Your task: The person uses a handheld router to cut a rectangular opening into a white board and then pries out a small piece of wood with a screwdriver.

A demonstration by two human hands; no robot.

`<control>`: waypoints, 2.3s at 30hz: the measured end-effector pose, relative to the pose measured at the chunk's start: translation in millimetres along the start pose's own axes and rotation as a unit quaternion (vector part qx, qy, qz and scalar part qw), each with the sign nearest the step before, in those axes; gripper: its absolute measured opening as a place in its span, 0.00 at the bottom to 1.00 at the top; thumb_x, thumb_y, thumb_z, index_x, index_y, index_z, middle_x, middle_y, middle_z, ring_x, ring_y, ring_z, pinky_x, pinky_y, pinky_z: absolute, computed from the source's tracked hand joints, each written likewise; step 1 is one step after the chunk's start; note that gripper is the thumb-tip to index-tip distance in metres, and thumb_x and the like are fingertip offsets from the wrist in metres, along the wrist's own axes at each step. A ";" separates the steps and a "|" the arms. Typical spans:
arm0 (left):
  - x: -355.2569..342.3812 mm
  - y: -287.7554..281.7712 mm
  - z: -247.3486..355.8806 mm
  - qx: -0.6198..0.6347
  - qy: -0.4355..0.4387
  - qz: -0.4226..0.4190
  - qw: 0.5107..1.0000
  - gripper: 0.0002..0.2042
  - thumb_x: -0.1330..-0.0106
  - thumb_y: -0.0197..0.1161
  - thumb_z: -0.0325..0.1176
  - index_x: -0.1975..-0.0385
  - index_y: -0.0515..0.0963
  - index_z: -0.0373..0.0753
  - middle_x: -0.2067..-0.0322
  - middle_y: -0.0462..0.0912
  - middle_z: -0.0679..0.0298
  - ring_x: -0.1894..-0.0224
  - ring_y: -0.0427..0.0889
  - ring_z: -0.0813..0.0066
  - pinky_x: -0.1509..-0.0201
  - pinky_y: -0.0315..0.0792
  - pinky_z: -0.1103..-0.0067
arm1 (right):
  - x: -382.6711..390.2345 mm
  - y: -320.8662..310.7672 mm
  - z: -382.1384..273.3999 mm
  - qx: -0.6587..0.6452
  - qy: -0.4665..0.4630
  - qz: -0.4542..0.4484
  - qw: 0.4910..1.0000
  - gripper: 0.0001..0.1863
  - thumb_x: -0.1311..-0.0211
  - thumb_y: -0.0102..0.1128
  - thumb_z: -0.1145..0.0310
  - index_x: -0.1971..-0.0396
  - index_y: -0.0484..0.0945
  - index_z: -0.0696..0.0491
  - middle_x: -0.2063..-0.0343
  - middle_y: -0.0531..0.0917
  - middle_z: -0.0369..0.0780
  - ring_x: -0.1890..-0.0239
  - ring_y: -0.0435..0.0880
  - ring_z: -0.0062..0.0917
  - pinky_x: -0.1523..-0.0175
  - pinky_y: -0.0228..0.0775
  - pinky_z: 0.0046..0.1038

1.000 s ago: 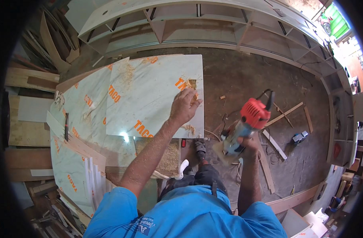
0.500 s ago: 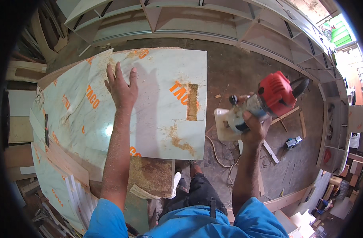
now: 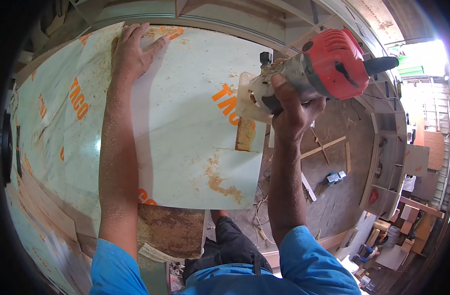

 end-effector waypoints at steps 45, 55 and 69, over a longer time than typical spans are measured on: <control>-11.6 -1.1 -3.1 -0.005 -0.043 0.000 0.999 0.37 0.47 0.70 0.70 0.46 0.81 0.46 0.46 0.79 0.63 0.40 0.76 0.71 0.28 0.62 0.66 | 10.3 -7.5 47.8 -0.026 -0.044 -0.030 0.998 0.28 0.55 0.73 0.76 0.50 0.76 0.64 0.59 0.85 0.46 0.58 0.85 0.32 0.49 0.79 0.35; -13.6 1.9 -4.2 -0.014 -0.066 -0.006 0.998 0.38 0.48 0.70 0.70 0.45 0.80 0.49 0.46 0.79 0.63 0.40 0.77 0.68 0.29 0.64 0.64 | 18.6 -8.5 36.8 0.024 -0.043 -0.032 0.998 0.29 0.52 0.67 0.72 0.47 0.74 0.66 0.58 0.84 0.51 0.57 0.85 0.37 0.48 0.79 0.38; -11.7 2.6 -6.0 -0.006 -0.049 0.007 0.999 0.38 0.47 0.70 0.70 0.43 0.80 0.48 0.45 0.79 0.62 0.40 0.77 0.65 0.29 0.62 0.64 | 95.8 -21.6 -4.0 -0.043 0.010 -0.044 0.998 0.36 0.47 0.68 0.66 0.39 0.66 0.65 0.57 0.82 0.49 0.48 0.81 0.37 0.35 0.70 0.41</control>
Point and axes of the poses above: each hand's wrist, its own x-axis away from the middle knuckle, its own y-axis out of the palm, z = x × y, the point moved 1 cm from there along -x, towards the middle knuckle
